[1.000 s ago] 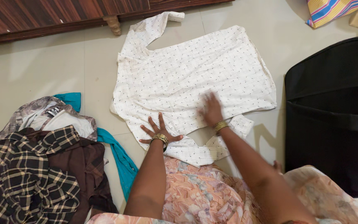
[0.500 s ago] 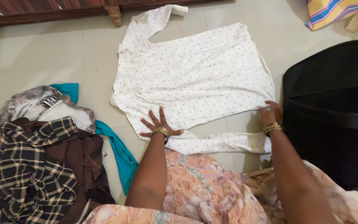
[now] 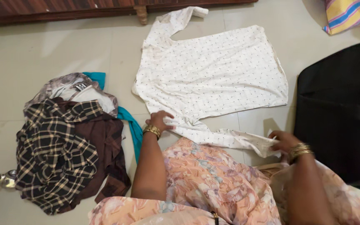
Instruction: The person buttons a white shirt and folds it by hand on the floor near a bag.
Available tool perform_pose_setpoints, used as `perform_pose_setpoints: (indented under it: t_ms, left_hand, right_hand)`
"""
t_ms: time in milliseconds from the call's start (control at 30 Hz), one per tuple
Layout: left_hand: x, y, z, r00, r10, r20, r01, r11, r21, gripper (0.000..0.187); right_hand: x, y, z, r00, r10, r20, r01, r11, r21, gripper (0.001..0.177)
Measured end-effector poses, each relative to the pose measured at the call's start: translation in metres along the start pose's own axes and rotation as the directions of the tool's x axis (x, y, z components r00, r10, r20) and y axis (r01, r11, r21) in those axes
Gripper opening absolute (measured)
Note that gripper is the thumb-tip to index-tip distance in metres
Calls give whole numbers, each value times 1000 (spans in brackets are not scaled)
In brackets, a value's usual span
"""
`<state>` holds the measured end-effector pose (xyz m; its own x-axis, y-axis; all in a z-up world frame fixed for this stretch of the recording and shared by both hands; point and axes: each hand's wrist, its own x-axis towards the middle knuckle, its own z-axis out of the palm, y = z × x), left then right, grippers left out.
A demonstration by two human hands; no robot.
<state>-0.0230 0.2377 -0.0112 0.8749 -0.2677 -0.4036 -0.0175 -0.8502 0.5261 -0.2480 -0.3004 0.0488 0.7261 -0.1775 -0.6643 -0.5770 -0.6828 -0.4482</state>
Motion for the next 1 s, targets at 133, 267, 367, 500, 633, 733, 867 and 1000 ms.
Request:
perform_pose_setpoints:
  t_ms: [133, 267, 367, 500, 633, 733, 867, 1000]
  left_hand:
    - [-48, -2, -8, 1000, 20, 12, -23, 973, 230, 84]
    - [-36, -39, 28, 962, 154, -223, -127, 983, 130, 61]
    - [-7, -63, 52, 946, 119, -302, -67, 982, 177, 31]
    - [17, -77, 59, 930, 10, -367, -34, 998, -61, 35]
    - [26, -81, 54, 916, -21, -401, -9, 997, -72, 45]
    - [28, -83, 53, 927, -20, -374, 10, 1000, -30, 48]
    - [25, -87, 52, 939, -1, -344, -9, 1000, -26, 49]
    - [14, -97, 60, 854, 62, -516, -87, 996, -24, 52]
  right_hand:
    - [-67, -54, -63, 978, -200, -49, 202, 888, 413, 52]
    - [-89, -82, -111, 879, -448, -161, 437, 626, 646, 64]
    - [-61, -105, -130, 798, -513, -317, 526, 336, 781, 48]
    - [8, -138, -128, 841, -140, -522, 442, -378, 813, 24]
    - [66, -131, -85, 822, 24, -568, 566, -133, 814, 10]
    - [103, -119, -21, 837, -86, -541, 526, 404, 749, 17]
    - [101, -113, 54, 845, -387, -370, 336, 921, -197, 49]
    - [79, -97, 75, 848, -309, -431, 205, 940, -272, 46]
